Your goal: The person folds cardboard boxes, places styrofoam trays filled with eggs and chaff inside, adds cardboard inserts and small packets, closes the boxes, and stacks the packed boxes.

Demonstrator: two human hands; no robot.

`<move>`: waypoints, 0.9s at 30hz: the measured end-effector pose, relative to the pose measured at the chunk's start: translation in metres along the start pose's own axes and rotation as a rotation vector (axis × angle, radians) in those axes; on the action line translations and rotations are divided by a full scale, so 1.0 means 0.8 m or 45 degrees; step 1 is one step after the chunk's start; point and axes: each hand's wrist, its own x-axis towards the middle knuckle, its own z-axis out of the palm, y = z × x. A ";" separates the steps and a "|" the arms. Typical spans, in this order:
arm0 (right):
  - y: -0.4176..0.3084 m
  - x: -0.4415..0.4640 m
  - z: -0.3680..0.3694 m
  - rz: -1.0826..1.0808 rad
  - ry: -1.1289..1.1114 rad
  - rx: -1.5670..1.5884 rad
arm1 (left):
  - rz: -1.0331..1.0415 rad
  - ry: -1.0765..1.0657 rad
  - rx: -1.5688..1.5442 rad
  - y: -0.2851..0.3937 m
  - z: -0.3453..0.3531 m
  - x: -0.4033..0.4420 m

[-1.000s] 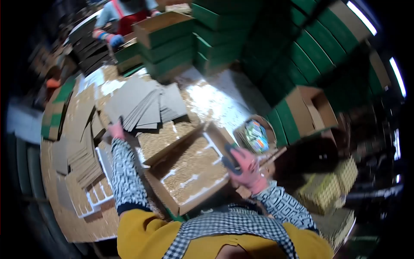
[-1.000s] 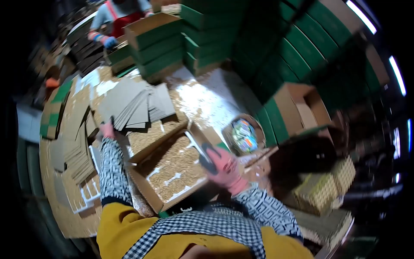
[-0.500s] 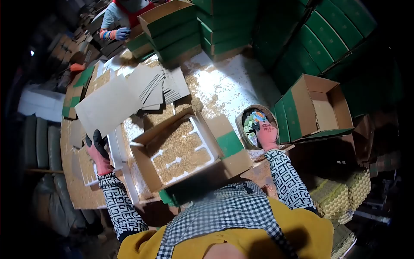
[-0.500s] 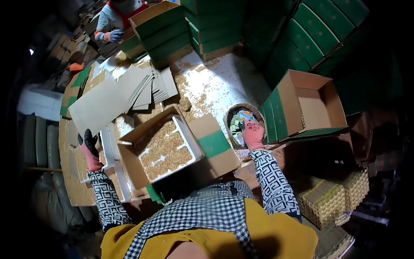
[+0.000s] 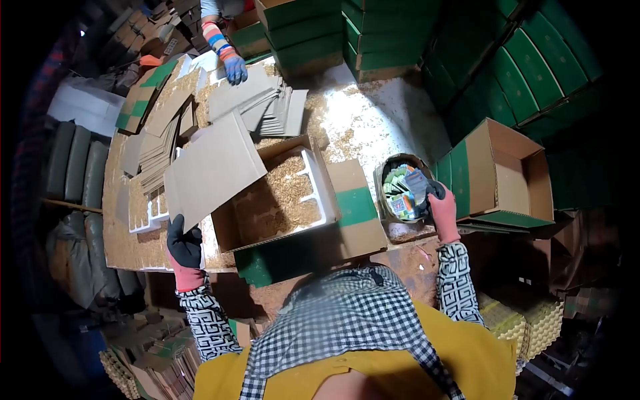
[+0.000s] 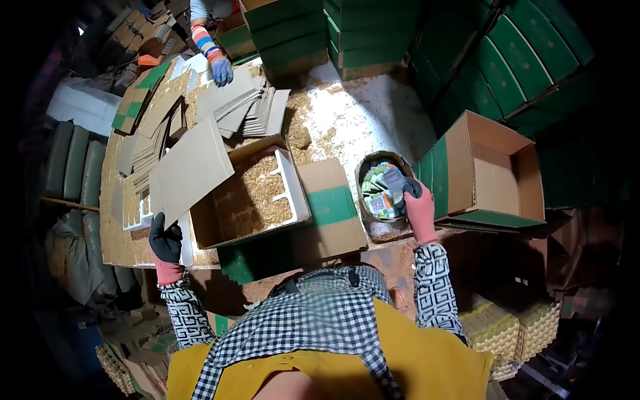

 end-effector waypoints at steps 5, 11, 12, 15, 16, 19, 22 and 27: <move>-0.003 -0.003 0.014 0.058 0.157 -0.105 | 0.218 -0.125 0.203 -0.021 -0.043 0.004; -0.007 0.021 0.039 0.092 -0.238 -1.230 | -0.016 -0.044 0.001 -0.020 -0.060 0.015; -0.009 0.021 0.037 0.105 -0.300 -1.232 | -0.014 -0.029 0.011 -0.020 -0.060 0.014; -0.039 0.013 0.009 0.154 -0.163 -1.101 | 0.024 -0.025 0.068 -0.022 -0.057 0.004; -0.035 0.006 -0.007 -0.052 -0.031 -1.061 | 0.058 -0.069 0.112 -0.024 -0.060 0.004; -0.086 -0.018 -0.037 -0.132 0.232 -0.336 | -0.046 -0.083 -0.054 -0.007 -0.033 -0.001; -0.182 -0.046 -0.018 0.219 -0.113 0.606 | -0.023 -0.054 -0.184 -0.003 -0.010 -0.007; -0.252 -0.054 0.147 -0.660 -0.837 -0.169 | 0.004 -0.020 -0.087 0.018 0.044 -0.019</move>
